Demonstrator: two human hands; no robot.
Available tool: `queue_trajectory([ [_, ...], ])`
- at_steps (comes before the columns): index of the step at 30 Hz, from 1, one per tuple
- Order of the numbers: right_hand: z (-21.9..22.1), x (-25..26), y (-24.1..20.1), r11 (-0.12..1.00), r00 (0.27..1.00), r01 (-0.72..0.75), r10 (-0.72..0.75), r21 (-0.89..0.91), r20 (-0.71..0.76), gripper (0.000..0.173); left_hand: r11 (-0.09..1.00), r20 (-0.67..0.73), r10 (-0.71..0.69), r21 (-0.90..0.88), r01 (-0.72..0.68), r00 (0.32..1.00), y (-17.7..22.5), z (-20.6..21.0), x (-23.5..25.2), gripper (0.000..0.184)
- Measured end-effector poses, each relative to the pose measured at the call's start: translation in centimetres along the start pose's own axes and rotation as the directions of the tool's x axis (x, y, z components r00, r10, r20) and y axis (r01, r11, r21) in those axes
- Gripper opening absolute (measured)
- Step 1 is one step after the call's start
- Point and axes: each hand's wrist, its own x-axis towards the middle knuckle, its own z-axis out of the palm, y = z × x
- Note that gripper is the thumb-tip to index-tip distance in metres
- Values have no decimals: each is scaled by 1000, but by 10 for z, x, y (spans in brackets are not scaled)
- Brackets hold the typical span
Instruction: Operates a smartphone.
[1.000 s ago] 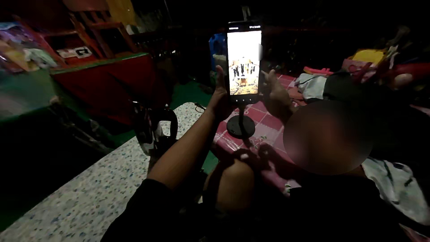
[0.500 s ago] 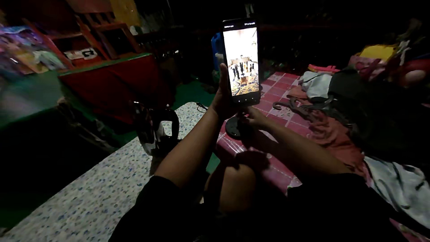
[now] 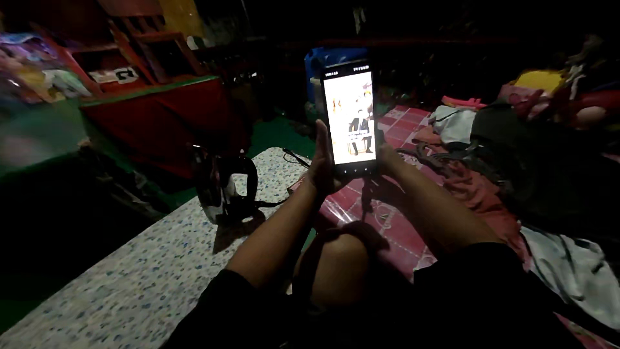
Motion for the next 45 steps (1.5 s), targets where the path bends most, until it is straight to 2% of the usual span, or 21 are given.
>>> queue_trajectory([
  [2, -2, 3, -6, 968, 999, -49, 49, 244, 6, 34, 998, 68, -48, -42, 51, 997, -10, -14, -2, 82],
  [4, -2, 6, -4, 815, 983, -182, 170, 551, 73, 30, 996, 73, -87, -4, 88, 993, -19, -25, -4, 84],
  [5, -2, 8, -2, 773, 972, -230, 212, 591, 100, 27, 995, 78, -97, 26, 96, 992, -24, -32, -5, 89],
  [7, 2, 14, 8, 871, 981, -187, 188, 453, 44, 26, 994, 117, -109, 30, 106, 987, -32, -45, -4, 96],
  [9, 5, 23, 20, 996, 999, -20, 23, 92, -38, 26, 994, 101, -106, 22, 105, 989, -38, -51, -5, 97],
  [10, 6, 23, 13, 999, 999, -20, 19, -32, -36, 23, 994, 72, -106, 26, 105, 992, -40, -53, -5, 96],
  [12, 4, 23, 12, 965, 995, 92, -96, -245, -3, 23, 995, 60, -98, 33, 96, 993, -45, -64, -4, 97],
  [14, 6, 28, 23, 906, 978, 201, -208, -372, 23, 22, 995, 41, -84, 54, 82, 996, -49, -74, -4, 97],
  [17, 10, 30, 24, 956, 993, 112, -115, -270, 6, 28, 988, -93, -128, 77, 135, 987, -51, -69, -5, 92],
  [18, 11, 34, 33, 956, 989, 136, -144, -260, -13, 29, 985, -93, -147, 75, 154, 985, -52, -70, -2, 91],
  [21, 10, 40, 55, 901, 974, 203, -228, -384, -20, 30, 985, -28, -148, 82, 150, 989, -61, -81, 8, 85],
  [24, 8, 42, 55, 893, 984, 140, -173, -427, -40, 33, 970, -127, -190, 130, 207, 973, -56, -65, 6, 83],
  [26, 8, 38, 46, 969, 992, 80, -100, -235, -77, 34, 963, -146, -177, 178, 202, 973, -59, -64, 6, 85],
  [28, 7, 35, 40, 996, 997, 20, -26, -81, -68, 33, 960, -115, -142, 227, 165, 983, -66, -74, 7, 99],
  [31, 8, 27, 22, 981, 986, -148, 157, 128, -61, 32, 972, -82, -104, 203, 119, 991, -73, -77, 5, 104],
  [33, 10, 23, 13, 949, 977, -184, 204, 257, -54, 27, 979, -51, -109, 167, 116, 993, -74, -75, 3, 99],
  [35, 8, 22, 17, 981, 982, -180, 183, 67, -43, 30, 980, -9, -145, 133, 145, 989, -75, -80, 3, 101],
  [37, 5, 27, 35, 987, 996, -92, 91, -128, -20, 34, 976, -15, -169, 134, 170, 985, -77, -83, 1, 103],
  [39, 5, 28, 43, 998, 999, -35, 36, -57, 6, 33, 974, -27, -191, 119, 193, 981, -78, -85, -1, 102],
  [42, 7, 27, 38, 961, 998, -55, 41, 269, 55, 22, 974, -18, -218, 53, 218, 976, -77, -81, -3, 98],
  [45, 7, 31, 41, 998, 997, -16, 11, 66, 72, 28, 974, -103, -225, 3, 227, 969, -74, -73, -3, 87],
])
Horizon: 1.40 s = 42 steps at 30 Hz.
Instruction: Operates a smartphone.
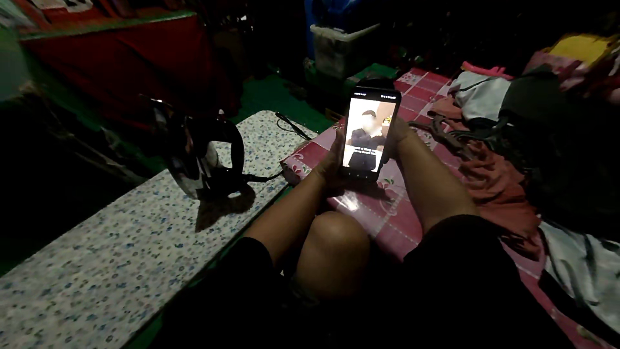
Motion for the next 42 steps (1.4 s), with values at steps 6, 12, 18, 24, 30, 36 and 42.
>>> queue_trajectory([
  [6, -5, 4, 2, 808, 999, -26, 35, -588, 4, 38, 1000, -88, -11, -17, 10, 996, -2, -4, 12, 93],
  [12, -3, 12, 20, 855, 948, -315, 268, -412, -170, 46, 980, -254, 113, 186, -66, 961, 0, -5, 28, 86],
  [18, -15, 26, 20, 823, 986, -158, 100, -546, -134, 48, 889, -213, 202, 448, -88, 956, 4, -15, 27, 82],
  [24, -19, 52, 50, 648, 999, -39, -1, -761, -52, 50, 847, -141, 249, 511, -145, 958, -5, -27, 31, 100],
  [30, -26, 54, 46, 783, 920, -373, 246, -497, -304, 67, 844, -150, 205, 527, -98, 967, -1, -26, 28, 91],
  [36, -17, 47, 44, 862, 844, -452, 497, 229, -202, 56, 870, -225, 178, 491, -46, 958, -1, -28, 27, 89],
  [42, -14, 39, 42, 898, 869, -424, 441, 120, -227, 52, 891, -348, 144, 452, 32, 926, 11, -10, 0, 69],
])
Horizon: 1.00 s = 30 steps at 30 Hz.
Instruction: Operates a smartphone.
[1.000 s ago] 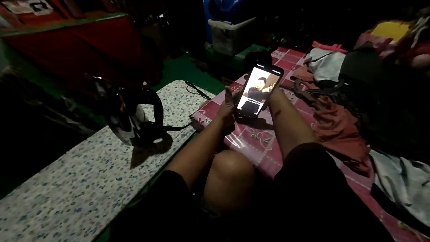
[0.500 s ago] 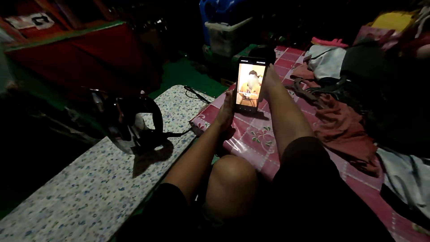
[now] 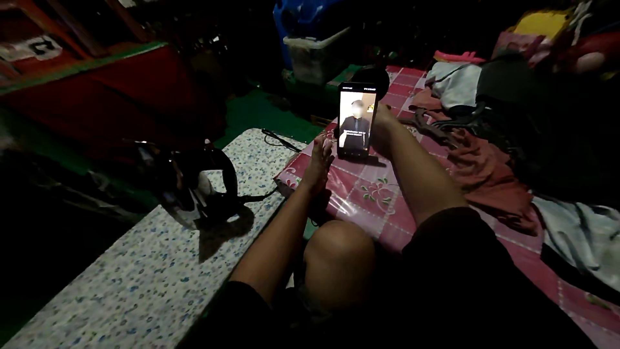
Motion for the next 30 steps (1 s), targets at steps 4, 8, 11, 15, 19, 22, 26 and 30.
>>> queue_trajectory([
  [4, -7, -6, -9, 995, 997, -15, 8, -95, -73, 46, 994, -86, -53, -101, 44, 995, 7, -5, -13, 68],
  [8, -16, 12, 17, 970, 979, 144, -169, -194, -118, 43, 999, -48, -29, -45, 27, 998, 8, -7, -25, 69],
  [11, -21, 9, -3, 989, 993, -23, 6, -149, -116, 44, 998, 47, 34, 44, -36, 998, 4, -23, -39, 75],
  [15, -22, 37, 16, 997, 992, 1, -12, -83, -128, 39, 942, 173, 162, 266, -204, 972, 13, -52, -76, 75],
  [19, -24, 27, 6, 1000, 993, 25, -26, -13, -118, 36, 792, 427, 291, 395, -466, 856, 32, -84, -124, 69],
  [22, -27, 18, -2, 999, 997, 18, -21, -41, -80, 38, 713, 517, 289, 446, -542, 806, 34, -108, -159, 58],
  [26, -26, 5, -4, 997, 997, -5, 11, 74, -82, 35, 633, 418, 309, 580, -512, 855, 25, -132, -209, 44],
  [30, -28, 2, 12, 931, 995, -91, 103, 354, -16, 28, 652, 285, 307, 631, -419, 908, 16, -152, -256, 39],
])
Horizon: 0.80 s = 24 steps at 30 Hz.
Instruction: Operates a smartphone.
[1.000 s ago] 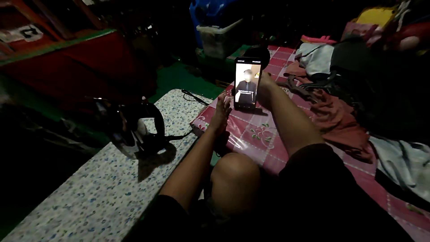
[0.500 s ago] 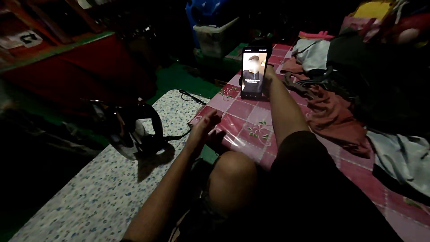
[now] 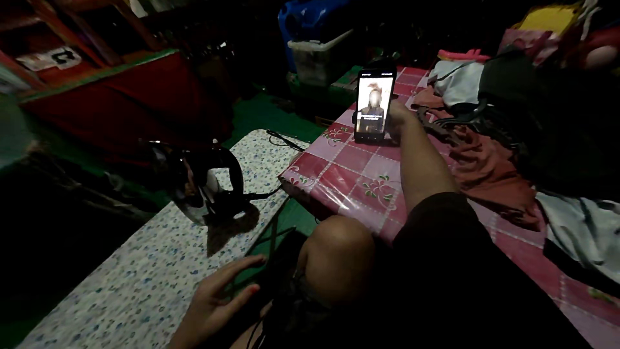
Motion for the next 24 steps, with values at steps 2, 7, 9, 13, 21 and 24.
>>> queue_trajectory([
  [2, -6, -1, 8, 987, 999, -42, 40, 156, 12, 35, 998, -48, -68, 7, 68, 997, 0, -6, -24, 38],
  [7, -9, -34, -7, 952, 986, -165, 157, 259, 49, 52, 969, -209, -244, -4, 249, 947, 1, -24, -82, 34],
  [9, -13, -43, -6, 953, 989, -146, 131, 264, 74, 53, 964, -283, -261, -20, 266, 923, 0, -31, -100, 31],
  [13, -16, -45, 6, 947, 996, -85, 79, 310, 31, 65, 964, -411, -227, 35, 264, 883, -6, -47, -122, 27],
  [21, -1, -54, 12, 951, 985, 44, 10, 307, -171, 62, 752, -599, -464, 124, 648, 653, -26, -30, -146, 46],
  [24, 0, -55, 14, 969, 983, 122, -87, 216, -164, 49, 722, -581, -441, 223, 655, 684, -38, -24, -152, 50],
])
